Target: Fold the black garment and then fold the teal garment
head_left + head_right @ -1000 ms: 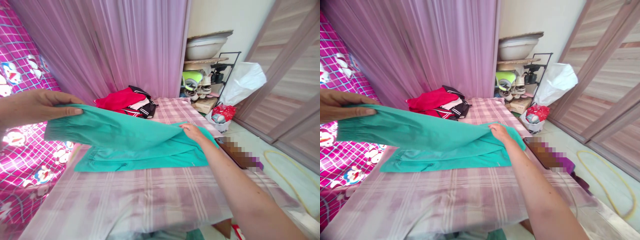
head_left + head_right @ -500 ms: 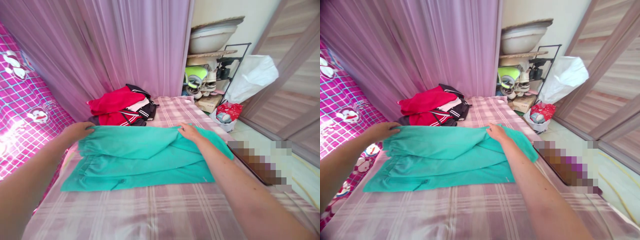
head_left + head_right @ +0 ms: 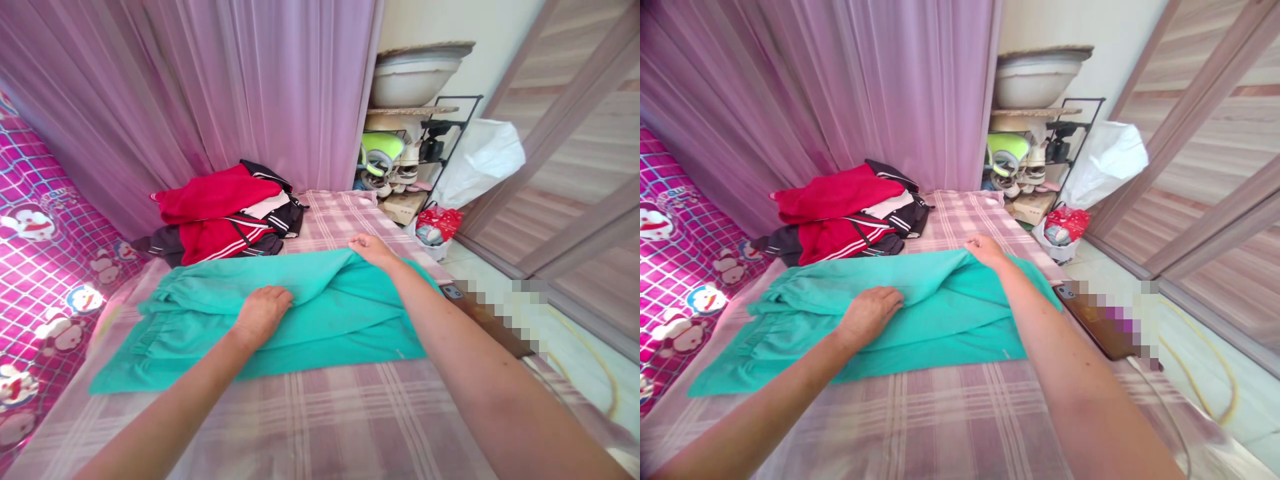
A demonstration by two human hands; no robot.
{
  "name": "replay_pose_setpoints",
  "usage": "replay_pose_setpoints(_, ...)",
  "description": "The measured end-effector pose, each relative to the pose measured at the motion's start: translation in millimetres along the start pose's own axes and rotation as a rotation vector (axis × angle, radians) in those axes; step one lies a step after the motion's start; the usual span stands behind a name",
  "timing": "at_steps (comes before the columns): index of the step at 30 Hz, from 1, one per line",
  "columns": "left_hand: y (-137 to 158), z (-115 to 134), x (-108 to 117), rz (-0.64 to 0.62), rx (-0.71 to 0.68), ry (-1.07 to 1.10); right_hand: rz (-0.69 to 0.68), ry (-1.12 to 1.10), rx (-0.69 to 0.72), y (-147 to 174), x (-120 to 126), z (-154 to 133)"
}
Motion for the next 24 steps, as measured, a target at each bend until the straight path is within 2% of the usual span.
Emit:
replay_pose_setpoints(3,3.2,-12.5,15.1,0.136,0.024,0.131,0.036,-0.130,0.043,1.4,10.6,-4.9)
replay_pose_setpoints(5,8.8,-10.0,19.1,0.185,-0.027,0.260,0.044,-0.163,0.041,7.2,12.9,-2.8)
replay_pose_setpoints(7,14.8,1.3,11.9,0.125,-0.093,0.332,0.024,-0.082,0.004,17.2,10.5,4.0)
replay_pose_setpoints(9,20.4,12.5,0.2,0.030,-0.125,0.353,-0.011,0.113,-0.009,29.5,6.7,8.8)
replay_pose_setpoints(11,23.2,15.6,-6.0,-0.015,-0.115,0.390,-0.015,0.326,0.031,41.3,5.2,4.5)
replay_pose_setpoints(13,21.0,9.2,-3.9,-0.003,-0.091,0.425,0.035,0.450,0.085,51.0,4.3,-12.6)
replay_pose_setpoints(16,7.6,-12.0,2.5,0.027,-0.024,0.330,0.110,0.433,0.196,63.8,-12.8,-60.9)
replay_pose_setpoints(18,-3.6,-28.2,-0.6,0.014,0.060,0.182,0.004,0.385,0.347,73.3,-45.6,-98.7)
replay_pose_setpoints(20,-10.7,-42.9,-14.0,-0.056,0.177,0.076,-0.205,0.392,0.467,83.4,-85.3,-122.6)
replay_pose_setpoints(22,-10.9,-53.4,-32.6,-0.137,0.288,0.041,-0.370,0.444,0.427,87.9,-111.5,-119.4)
replay_pose_setpoints(24,-6.9,-58.4,-47.9,-0.162,0.350,0.042,-0.442,0.500,0.287,85.5,-115.8,-94.5)
Point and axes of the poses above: each hand's wrist, its own y-axis away from the middle knuckle, its own x-axis out of the back of the hand, z = x × y, the point moved 6 cm from there along -y, towards the middle knuckle, and after that the axes turned 2 degrees about -y, right-handed, at the moved point
